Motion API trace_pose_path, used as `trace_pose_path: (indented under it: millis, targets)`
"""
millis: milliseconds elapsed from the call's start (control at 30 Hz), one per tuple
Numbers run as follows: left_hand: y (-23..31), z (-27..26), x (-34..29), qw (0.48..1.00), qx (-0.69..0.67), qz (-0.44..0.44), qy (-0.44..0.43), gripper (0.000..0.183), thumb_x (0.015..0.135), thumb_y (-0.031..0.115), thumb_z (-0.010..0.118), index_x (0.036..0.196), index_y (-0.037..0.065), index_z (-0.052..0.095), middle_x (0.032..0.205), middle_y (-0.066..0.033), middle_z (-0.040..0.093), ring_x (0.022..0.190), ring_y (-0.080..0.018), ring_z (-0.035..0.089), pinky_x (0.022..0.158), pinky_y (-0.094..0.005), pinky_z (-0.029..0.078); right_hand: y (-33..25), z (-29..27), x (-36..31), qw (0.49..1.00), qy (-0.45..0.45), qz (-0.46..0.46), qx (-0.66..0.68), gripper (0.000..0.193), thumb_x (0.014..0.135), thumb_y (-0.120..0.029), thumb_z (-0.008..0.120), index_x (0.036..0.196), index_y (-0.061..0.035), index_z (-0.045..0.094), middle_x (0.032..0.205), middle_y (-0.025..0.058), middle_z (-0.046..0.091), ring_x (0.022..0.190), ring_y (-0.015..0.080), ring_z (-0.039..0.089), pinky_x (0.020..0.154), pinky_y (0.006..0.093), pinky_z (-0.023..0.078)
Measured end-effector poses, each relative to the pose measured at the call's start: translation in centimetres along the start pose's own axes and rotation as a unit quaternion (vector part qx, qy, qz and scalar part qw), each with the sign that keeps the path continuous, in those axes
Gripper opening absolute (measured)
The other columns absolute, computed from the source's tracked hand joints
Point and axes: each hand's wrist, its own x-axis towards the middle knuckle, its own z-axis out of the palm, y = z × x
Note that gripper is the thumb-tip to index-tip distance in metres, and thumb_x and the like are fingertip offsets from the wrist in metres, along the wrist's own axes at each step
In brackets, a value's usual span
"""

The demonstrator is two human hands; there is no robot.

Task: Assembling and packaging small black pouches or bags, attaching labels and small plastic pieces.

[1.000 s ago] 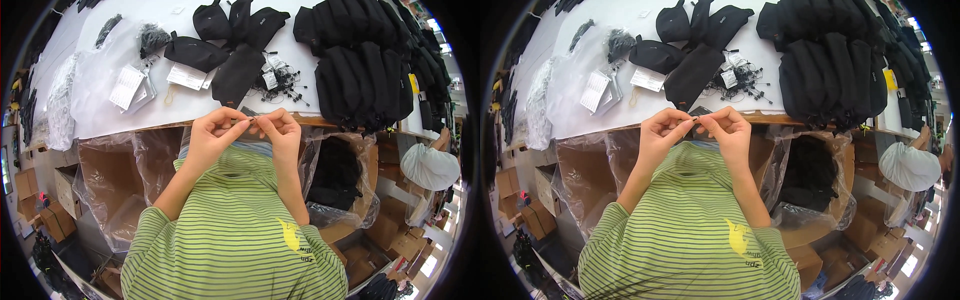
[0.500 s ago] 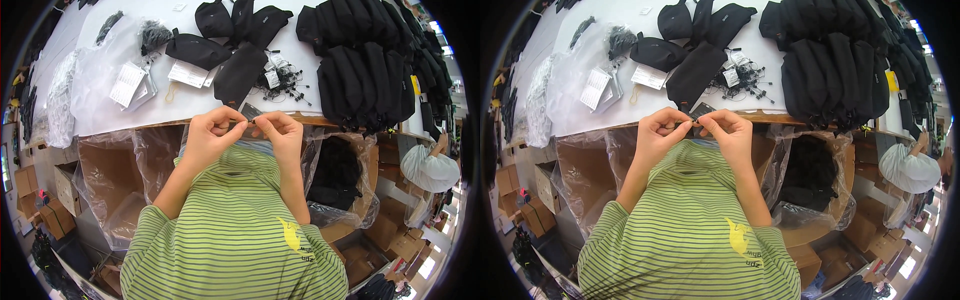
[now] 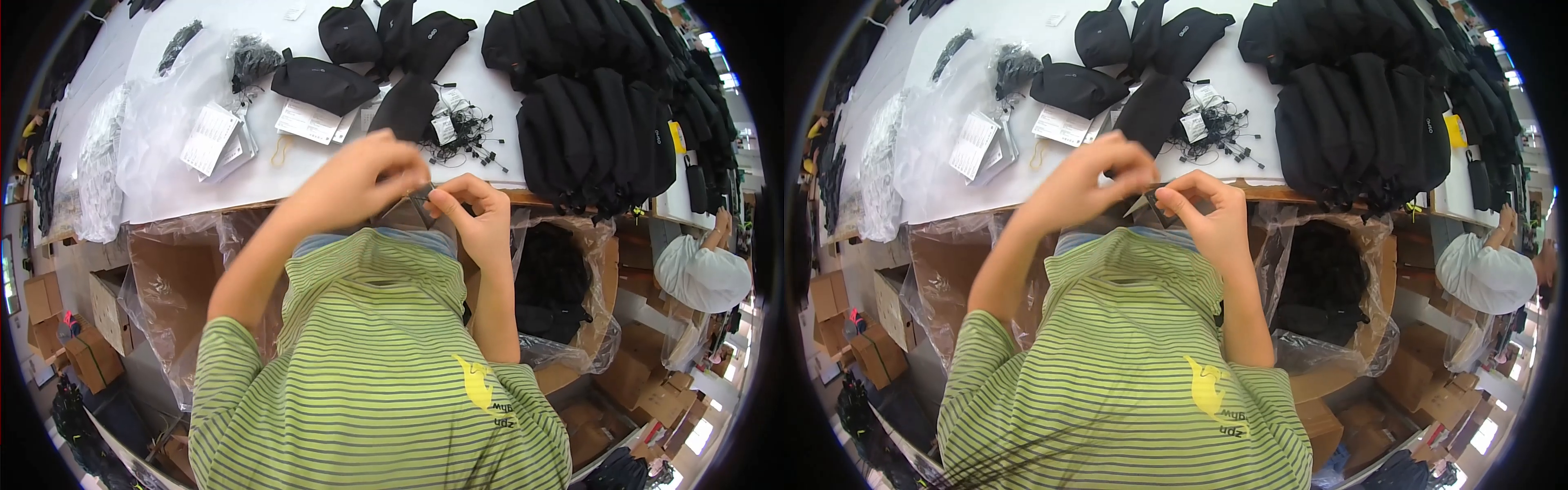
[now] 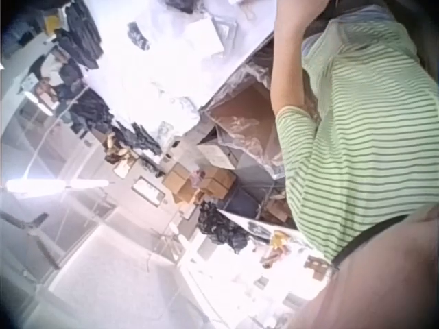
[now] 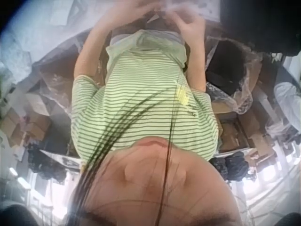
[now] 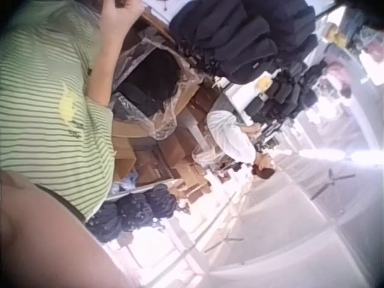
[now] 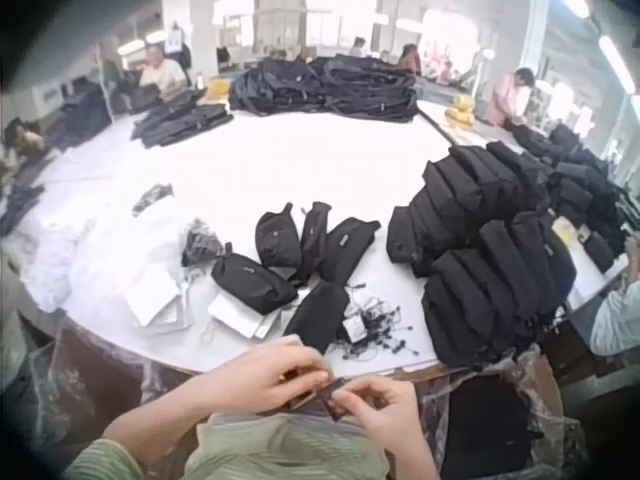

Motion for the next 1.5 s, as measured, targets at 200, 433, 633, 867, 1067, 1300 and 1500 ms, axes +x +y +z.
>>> trace_pose_path:
  millis: [200, 433, 633, 867, 1067, 1300, 1500]
  targets:
    - [-5.3, 0.6, 7.9, 0.933, 0.281, 0.053, -0.219, 0.027, 0.074, 0.000, 0.059, 0.099, 0.013, 0.061, 0.095, -0.0057, 0.059, 0.100, -0.0250, 0.051, 0.083, -0.0361, 0.043, 0.3, -1.4, -1.3, 0.998, 0.025, -0.013, 0.050, 0.010, 0.087, -0.008, 0.065, 0.082, 0.0003, 0.061, 0.071, 0.0036, 0.065, 0.067, 0.0084, 0.060, 0.065, 0.0215, 0.046]
    - [-6.9, -0.3, 8.1, 0.881, 0.390, 0.220, -0.151, 0.040, 0.067, -0.004, 0.066, 0.104, 0.009, 0.059, 0.110, -0.0031, 0.054, 0.109, -0.0223, 0.048, 0.089, -0.0336, 0.040, 1.5, -3.3, -2.9, 0.998, 0.050, 0.027, 0.036, 0.016, 0.088, -0.012, 0.064, 0.077, -0.0006, 0.060, 0.069, 0.0012, 0.062, 0.063, 0.0058, 0.055, 0.059, 0.0213, 0.041]
    - [-9.1, -0.6, 4.8, 0.923, 0.324, 0.207, -0.016, 0.034, 0.068, 0.003, 0.066, 0.101, 0.009, 0.060, 0.110, -0.0050, 0.054, 0.101, -0.0247, 0.053, 0.091, -0.0360, 0.042, 0.6, -1.6, 1.4, 0.972, 0.116, -0.022, -0.205, 0.024, 0.088, -0.020, 0.064, 0.073, -0.0013, 0.061, 0.064, 0.0021, 0.057, 0.054, 0.0087, 0.050, 0.053, 0.0226, 0.038]
    - [-8.4, -1.0, 2.5, 0.885, 0.386, 0.240, 0.104, 0.022, 0.068, 0.006, 0.064, 0.089, 0.010, 0.060, 0.104, -0.0021, 0.057, 0.105, -0.0214, 0.053, 0.093, -0.0373, 0.040, 2.0, 1.2, 5.8, 0.929, 0.093, -0.076, -0.351, 0.019, 0.081, -0.024, 0.068, 0.086, -0.0065, 0.068, 0.072, 0.0060, 0.061, 0.067, 0.0253, 0.060, 0.064, 0.0370, 0.047]
    - [-6.4, -1.3, 1.0, 0.897, 0.339, 0.263, 0.109, 0.020, 0.071, 0.010, 0.067, 0.090, 0.008, 0.060, 0.097, -0.0025, 0.061, 0.096, -0.0214, 0.057, 0.092, -0.0373, 0.040, -0.4, 1.4, 4.2, 0.911, 0.104, -0.152, -0.370, 0.009, 0.079, -0.012, 0.067, 0.083, -0.0039, 0.066, 0.074, 0.0046, 0.062, 0.060, 0.0165, 0.058, 0.057, 0.0284, 0.045]
    - [-4.0, -1.5, -0.1, 0.891, 0.330, 0.296, 0.100, 0.024, 0.069, 0.010, 0.068, 0.092, 0.006, 0.064, 0.092, -0.0031, 0.062, 0.089, -0.0201, 0.058, 0.085, -0.0351, 0.045, -3.5, 0.8, 2.3, 0.936, 0.062, -0.125, -0.324, 0.009, 0.079, -0.015, 0.067, 0.081, -0.0067, 0.066, 0.070, 0.0025, 0.061, 0.057, 0.0177, 0.058, 0.055, 0.0302, 0.045]
    - [-3.5, -0.8, -0.7, 0.895, 0.324, 0.290, 0.103, 0.025, 0.068, 0.011, 0.069, 0.090, 0.003, 0.064, 0.094, -0.0053, 0.063, 0.086, -0.0219, 0.059, 0.082, -0.0338, 0.047, -4.1, 0.5, 1.8, 0.962, 0.031, -0.100, -0.250, 0.011, 0.078, -0.013, 0.068, 0.083, -0.0034, 0.067, 0.073, 0.0041, 0.064, 0.055, 0.0136, 0.058, 0.053, 0.0261, 0.044]
